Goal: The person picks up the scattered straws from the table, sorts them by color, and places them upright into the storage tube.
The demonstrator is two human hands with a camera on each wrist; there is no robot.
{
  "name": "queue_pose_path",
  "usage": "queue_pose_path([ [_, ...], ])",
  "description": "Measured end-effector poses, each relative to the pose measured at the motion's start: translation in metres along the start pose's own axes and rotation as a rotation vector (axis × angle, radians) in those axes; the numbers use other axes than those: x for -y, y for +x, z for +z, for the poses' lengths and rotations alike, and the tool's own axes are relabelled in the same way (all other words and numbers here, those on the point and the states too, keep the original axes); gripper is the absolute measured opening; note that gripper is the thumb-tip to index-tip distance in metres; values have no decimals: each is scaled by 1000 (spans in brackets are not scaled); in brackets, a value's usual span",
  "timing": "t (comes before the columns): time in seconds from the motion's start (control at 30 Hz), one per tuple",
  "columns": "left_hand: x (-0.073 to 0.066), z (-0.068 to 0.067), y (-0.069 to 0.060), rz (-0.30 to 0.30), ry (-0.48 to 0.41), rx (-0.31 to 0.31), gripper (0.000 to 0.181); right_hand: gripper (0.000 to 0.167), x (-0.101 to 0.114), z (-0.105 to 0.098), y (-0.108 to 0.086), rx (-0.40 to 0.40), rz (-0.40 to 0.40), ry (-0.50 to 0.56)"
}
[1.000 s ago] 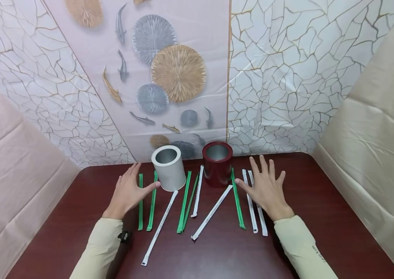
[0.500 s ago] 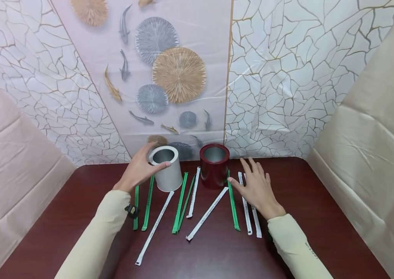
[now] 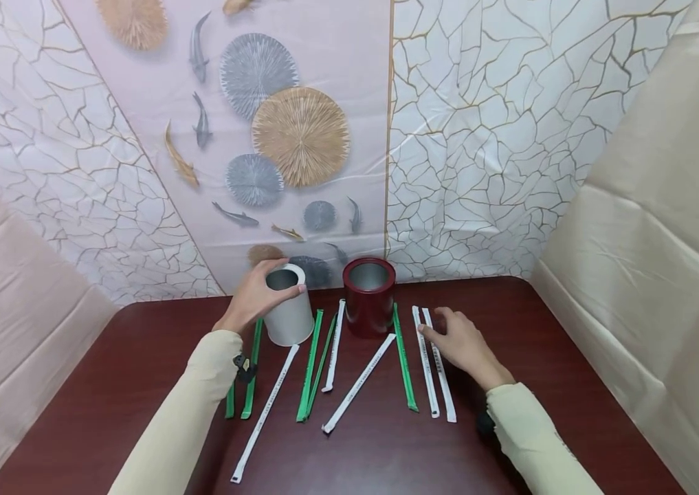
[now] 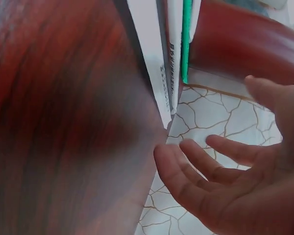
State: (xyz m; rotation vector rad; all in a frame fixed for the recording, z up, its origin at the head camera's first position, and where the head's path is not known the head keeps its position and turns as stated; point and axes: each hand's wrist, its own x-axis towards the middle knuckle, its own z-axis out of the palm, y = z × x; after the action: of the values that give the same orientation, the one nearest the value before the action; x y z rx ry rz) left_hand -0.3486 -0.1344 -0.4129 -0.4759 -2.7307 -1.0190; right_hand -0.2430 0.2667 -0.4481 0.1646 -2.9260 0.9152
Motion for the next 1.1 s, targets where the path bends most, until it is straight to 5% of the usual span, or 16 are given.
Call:
queue_pose_path([
  [0.33,2,2,-2,-12,1,-26,86,27,-8,-4,6,150,227,169],
  [0.43,2,4,-2,-12,5,-23,86,23,-11,2,8,172,277,147],
  [0.63,1,9,-1,-5,3,-27,88,37,-8,8,12,194,253,-53],
  [0.83,0,6,-1,-5,-14,-51,87,25,9,7,14,206,224,-173],
  [1.1,1,7,-1,4,-3,-52,86,36,9,3,15,203,230,-89],
])
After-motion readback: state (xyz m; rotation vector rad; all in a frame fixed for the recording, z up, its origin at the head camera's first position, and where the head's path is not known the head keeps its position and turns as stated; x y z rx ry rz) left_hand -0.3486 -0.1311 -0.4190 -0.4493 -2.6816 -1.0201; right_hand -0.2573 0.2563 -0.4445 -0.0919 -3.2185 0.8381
